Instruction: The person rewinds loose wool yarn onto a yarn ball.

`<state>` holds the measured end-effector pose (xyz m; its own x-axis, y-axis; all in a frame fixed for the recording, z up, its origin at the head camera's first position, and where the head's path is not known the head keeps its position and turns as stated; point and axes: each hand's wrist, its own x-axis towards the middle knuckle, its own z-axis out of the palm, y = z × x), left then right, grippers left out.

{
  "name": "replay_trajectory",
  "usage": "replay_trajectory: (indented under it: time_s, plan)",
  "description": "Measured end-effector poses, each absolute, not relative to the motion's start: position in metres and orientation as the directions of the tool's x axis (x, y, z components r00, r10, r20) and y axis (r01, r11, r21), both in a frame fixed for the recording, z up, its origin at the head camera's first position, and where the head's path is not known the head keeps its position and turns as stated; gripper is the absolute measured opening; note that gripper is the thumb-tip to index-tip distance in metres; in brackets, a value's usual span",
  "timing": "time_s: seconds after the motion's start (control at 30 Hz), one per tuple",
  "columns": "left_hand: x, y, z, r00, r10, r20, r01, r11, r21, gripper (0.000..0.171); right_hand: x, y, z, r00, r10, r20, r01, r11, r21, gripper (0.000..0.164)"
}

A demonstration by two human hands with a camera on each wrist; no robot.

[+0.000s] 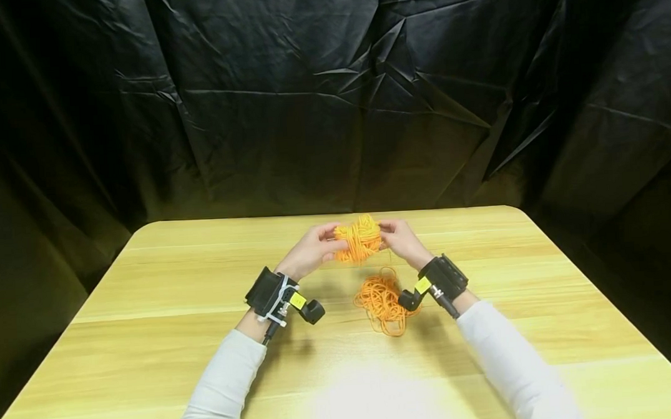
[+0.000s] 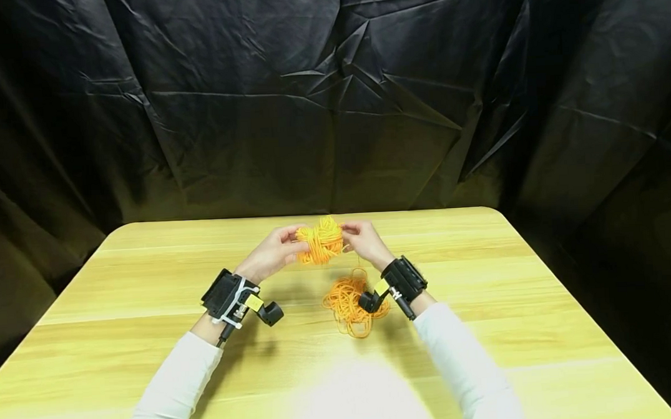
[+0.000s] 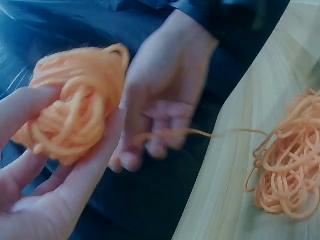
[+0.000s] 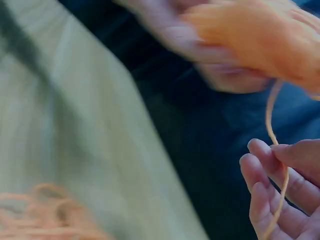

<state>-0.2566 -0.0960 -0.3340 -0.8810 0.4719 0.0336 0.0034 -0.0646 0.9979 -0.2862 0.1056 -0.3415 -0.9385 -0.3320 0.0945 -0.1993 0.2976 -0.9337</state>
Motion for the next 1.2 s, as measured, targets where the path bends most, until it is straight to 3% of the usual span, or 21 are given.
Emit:
replay_trajectory:
  time_s: [0.17, 0.4, 0.57, 0.93, 1.2]
  plan:
    - [-0.258, -0.094, -0.333, -0.938, 0.344, 0.035, 0.008, -0.080, 0.997, 0.039, -0.275, 0.099, -0.359, -0.896, -0.437, 0.074, -0.233, 0.323, -0.917, 0.024]
    - [-0.260, -0.093, -0.335, -0.973, 0.229, 0.013, -0.011, -0.103, 0.995, 0.035, -0.261, 0.095, -0.356, -0.822, -0.564, 0.085, -0.332, 0.352, -0.875, 0.023]
    - [-0.261, -0.093, -0.337, -0.983, 0.181, 0.002, 0.003, 0.005, 1.000, 0.041, -0.253, 0.093, -0.343, -0.797, -0.599, 0.071, -0.355, 0.370, -0.859, 0.021]
    - [-0.260, -0.097, -0.342, -0.955, 0.297, 0.015, 0.067, 0.165, 0.984, 0.040, -0.250, 0.098, -0.312, -0.798, -0.598, 0.076, -0.411, 0.447, -0.795, 0.018]
    - [-0.258, -0.098, -0.343, -0.894, 0.449, 0.002, 0.120, 0.235, 0.965, 0.037, -0.260, 0.101, -0.284, -0.770, -0.611, 0.183, -0.456, 0.326, -0.828, 0.018]
